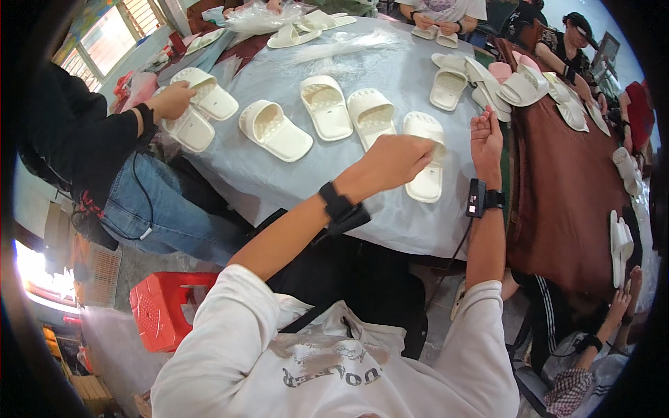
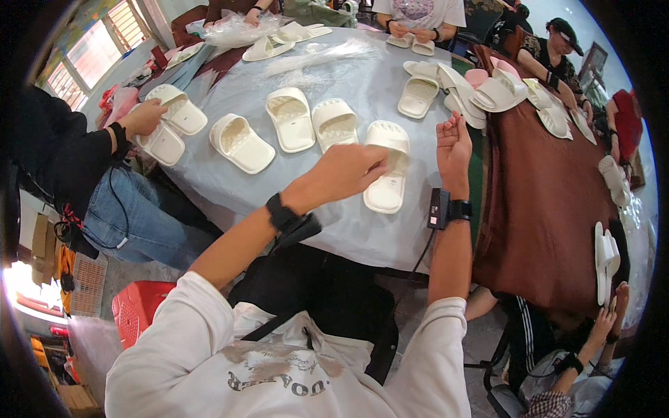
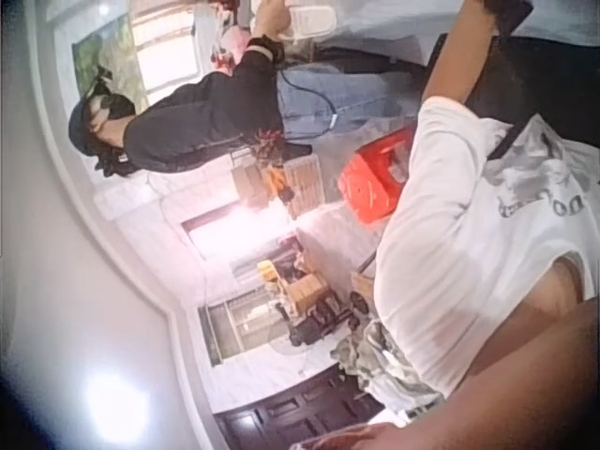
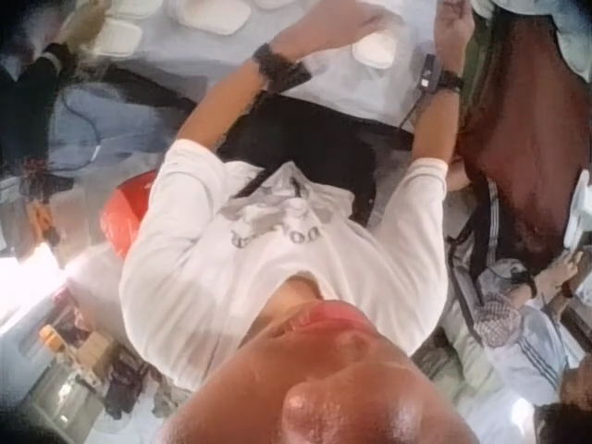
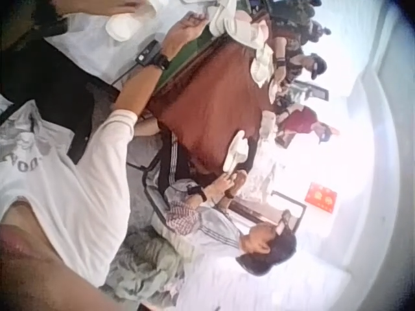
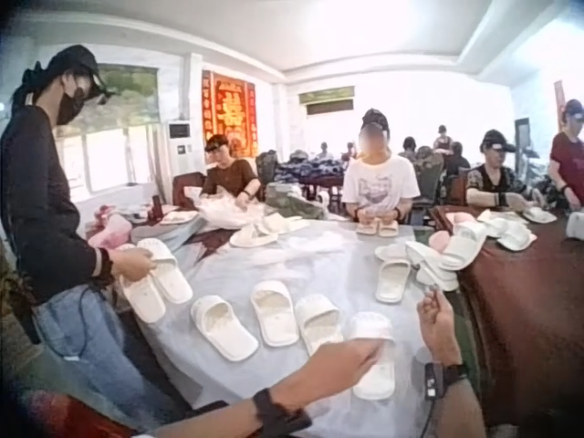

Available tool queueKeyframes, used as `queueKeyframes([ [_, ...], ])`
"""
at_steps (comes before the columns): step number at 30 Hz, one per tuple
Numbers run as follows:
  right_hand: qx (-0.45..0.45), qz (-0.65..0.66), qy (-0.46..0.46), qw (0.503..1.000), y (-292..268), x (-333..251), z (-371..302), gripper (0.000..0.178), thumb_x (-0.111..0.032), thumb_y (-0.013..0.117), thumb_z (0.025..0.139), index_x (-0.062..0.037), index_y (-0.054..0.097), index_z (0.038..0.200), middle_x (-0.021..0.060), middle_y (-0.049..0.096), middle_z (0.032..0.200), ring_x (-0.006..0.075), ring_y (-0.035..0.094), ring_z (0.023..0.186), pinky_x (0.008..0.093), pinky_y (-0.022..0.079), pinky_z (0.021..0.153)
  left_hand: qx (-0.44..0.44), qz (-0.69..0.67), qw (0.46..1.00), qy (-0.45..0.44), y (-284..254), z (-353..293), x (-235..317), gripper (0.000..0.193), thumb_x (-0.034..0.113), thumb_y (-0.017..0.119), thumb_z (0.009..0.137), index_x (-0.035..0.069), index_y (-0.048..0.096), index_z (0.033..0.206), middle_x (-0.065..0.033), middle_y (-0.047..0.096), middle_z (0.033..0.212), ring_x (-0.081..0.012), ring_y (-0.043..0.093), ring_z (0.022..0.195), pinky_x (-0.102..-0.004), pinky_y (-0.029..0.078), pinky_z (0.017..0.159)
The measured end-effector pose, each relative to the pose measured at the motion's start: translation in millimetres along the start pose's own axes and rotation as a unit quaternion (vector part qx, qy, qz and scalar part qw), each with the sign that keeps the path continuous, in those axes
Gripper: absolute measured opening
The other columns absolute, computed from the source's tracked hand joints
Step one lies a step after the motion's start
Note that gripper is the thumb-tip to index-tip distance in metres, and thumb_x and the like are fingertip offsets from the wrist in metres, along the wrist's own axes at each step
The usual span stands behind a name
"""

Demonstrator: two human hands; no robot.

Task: Manually assemble and inspect white slippers at a production table.

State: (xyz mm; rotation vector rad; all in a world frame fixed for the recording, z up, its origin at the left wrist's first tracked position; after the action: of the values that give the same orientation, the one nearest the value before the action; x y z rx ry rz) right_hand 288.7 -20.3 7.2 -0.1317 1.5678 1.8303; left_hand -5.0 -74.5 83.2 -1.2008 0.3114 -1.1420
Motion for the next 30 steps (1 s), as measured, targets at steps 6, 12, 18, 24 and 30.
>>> queueKeyframes([
  [6, -0.015, 0.000, -0.010, 1.000, 4, -1, -5, 0.030, -0.020, 0.055, 0.108, 0.0033, 0.056, 0.126, -0.0035, 0.051, 0.081, 0.0055, 0.046, 0.065, 0.0240, 0.042, 0.067, 0.057, -0.018, 0.998, -0.002, -1, -59, 18, 0.015, 0.021, 0.065, 0.096, 0.006, 0.064, 0.093, -0.0152, 0.065, 0.076, -0.0384, 0.065, 0.074, -0.0469, 0.050, 0.065],
  [12, -0.201, -0.051, 0.178, 0.962, 39, -8, -29, 0.030, -0.021, 0.051, 0.107, 0.0061, 0.062, 0.116, -0.0060, 0.045, 0.066, 0.0017, 0.036, 0.046, 0.0176, 0.033, 0.044, -0.054, -0.083, 0.992, 0.073, -10, -67, 11, 0.017, 0.022, 0.066, 0.096, 0.005, 0.067, 0.099, -0.0162, 0.067, 0.091, -0.0364, 0.064, 0.087, -0.0460, 0.052, 0.077],
  [18, -0.342, -0.124, 0.299, 0.882, 24, -23, -37, 0.037, -0.021, 0.053, 0.102, 0.0059, 0.070, 0.082, -0.0063, 0.033, 0.044, 0.0041, 0.026, 0.028, 0.0230, 0.021, 0.027, 0.086, -0.066, 0.994, 0.004, 1, 16, -34, 0.028, 0.031, 0.066, 0.097, 0.004, 0.067, 0.107, -0.0164, 0.067, 0.101, -0.0356, 0.064, 0.101, -0.0450, 0.051, 0.088],
  [24, -0.270, -0.271, 0.338, 0.860, 39, -15, -45, 0.036, -0.015, 0.054, 0.093, 0.0031, 0.064, 0.064, -0.0029, 0.034, 0.039, 0.0080, 0.026, 0.026, 0.0251, 0.020, 0.028, 0.001, -0.097, 0.995, 0.025, 36, 64, -81, 0.044, 0.041, 0.069, 0.094, 0.001, 0.067, 0.110, -0.0193, 0.065, 0.110, -0.0355, 0.063, 0.108, -0.0444, 0.050, 0.094],
  [30, -0.158, -0.426, 0.267, 0.850, 27, -20, -43, 0.034, -0.013, 0.061, 0.086, -0.0033, 0.053, 0.055, -0.0021, 0.040, 0.044, 0.0078, 0.033, 0.030, 0.0270, 0.019, 0.031, 0.070, 0.002, 0.996, -0.053, 72, 97, -77, 0.037, 0.036, 0.066, 0.096, 0.001, 0.068, 0.106, -0.0203, 0.066, 0.105, -0.0355, 0.062, 0.106, -0.0443, 0.050, 0.093],
])
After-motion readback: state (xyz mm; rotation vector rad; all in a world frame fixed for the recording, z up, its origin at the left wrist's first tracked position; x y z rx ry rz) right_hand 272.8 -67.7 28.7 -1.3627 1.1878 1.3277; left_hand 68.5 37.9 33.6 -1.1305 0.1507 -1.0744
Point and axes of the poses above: each hand's wrist, its own z-axis towards the middle knuckle, its own y-axis out of the palm, x = y × z, the point moved 1 cm from there along z, towards the middle knuckle
